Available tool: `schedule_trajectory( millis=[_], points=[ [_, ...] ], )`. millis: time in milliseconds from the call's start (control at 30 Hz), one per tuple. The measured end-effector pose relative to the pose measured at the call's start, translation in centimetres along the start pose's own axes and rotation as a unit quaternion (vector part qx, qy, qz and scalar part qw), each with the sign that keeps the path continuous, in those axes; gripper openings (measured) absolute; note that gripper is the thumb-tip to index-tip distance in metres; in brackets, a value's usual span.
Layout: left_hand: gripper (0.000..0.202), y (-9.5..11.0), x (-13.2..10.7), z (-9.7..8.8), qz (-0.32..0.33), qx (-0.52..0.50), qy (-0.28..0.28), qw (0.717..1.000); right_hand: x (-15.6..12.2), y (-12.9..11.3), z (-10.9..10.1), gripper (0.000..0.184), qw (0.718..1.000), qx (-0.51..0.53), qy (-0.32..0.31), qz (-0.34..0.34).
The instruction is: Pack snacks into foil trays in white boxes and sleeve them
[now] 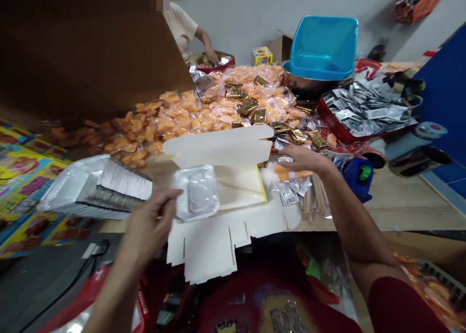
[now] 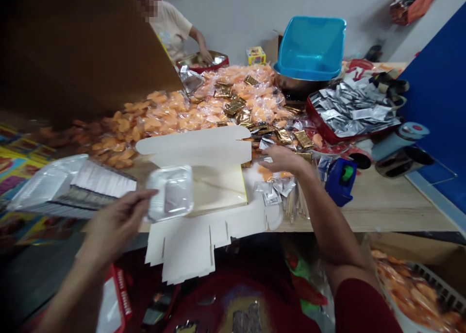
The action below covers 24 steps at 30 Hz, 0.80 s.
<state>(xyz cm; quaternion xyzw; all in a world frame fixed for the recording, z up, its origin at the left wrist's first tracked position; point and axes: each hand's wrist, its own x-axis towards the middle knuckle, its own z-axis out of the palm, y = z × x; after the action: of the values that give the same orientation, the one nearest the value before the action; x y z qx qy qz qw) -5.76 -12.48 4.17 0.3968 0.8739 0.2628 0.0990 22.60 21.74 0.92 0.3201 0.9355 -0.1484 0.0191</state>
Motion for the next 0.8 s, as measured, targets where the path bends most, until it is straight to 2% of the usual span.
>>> schedule_trajectory(
  millis=[100,200,233,300,367,433,500,567,633,700,800],
  points=[
    [0.041,1.3,1.1,4.8,0.077,0.004,-0.052,0.996,1.7,-0.5,0.7,0.033,0.994,-0.024,0.087,0.068],
    [0.043,3.2,2.0,8.0,0.095,0.154,-0.068,0.981,3.9,-0.6,1.6,0.046,0.988,-0.016,0.107,0.111],
    [0.043,3.7,2.0,8.4,0.093,0.209,-0.079,0.970,4.4,-0.4,1.8,0.049,0.987,-0.007,0.110,0.115],
    [0.042,4.3,1.6,8.5,0.098,0.290,-0.081,0.949,5.0,0.2,2.3,0.044,0.986,0.021,0.114,0.120],
    [0.044,4.2,1.0,8.1,0.123,0.326,-0.039,0.936,4.9,1.1,2.7,0.028,0.985,0.056,0.116,0.113],
    [0.043,3.6,0.4,7.9,0.190,0.323,0.000,0.927,4.5,1.8,3.1,0.019,0.982,0.094,0.126,0.103],
    [0.041,2.7,0.0,8.4,0.296,0.290,-0.028,0.910,3.9,2.3,3.4,0.023,0.975,0.135,0.148,0.100],
    [0.045,1.7,-0.1,9.3,0.372,0.261,-0.101,0.885,3.4,2.7,3.3,0.027,0.964,0.185,0.163,0.100],
    [0.045,1.2,-0.3,10.4,0.375,0.263,-0.146,0.877,2.7,3.0,2.9,0.031,0.953,0.239,0.160,0.097],
    [0.044,1.3,-0.6,11.2,0.346,0.281,-0.158,0.881,1.9,3.3,2.3,0.045,0.942,0.290,0.144,0.090],
    [0.048,2.4,-1.3,12.0,0.318,0.300,-0.167,0.884,0.6,3.1,1.7,0.063,0.913,0.395,0.094,0.039]
  ],
)
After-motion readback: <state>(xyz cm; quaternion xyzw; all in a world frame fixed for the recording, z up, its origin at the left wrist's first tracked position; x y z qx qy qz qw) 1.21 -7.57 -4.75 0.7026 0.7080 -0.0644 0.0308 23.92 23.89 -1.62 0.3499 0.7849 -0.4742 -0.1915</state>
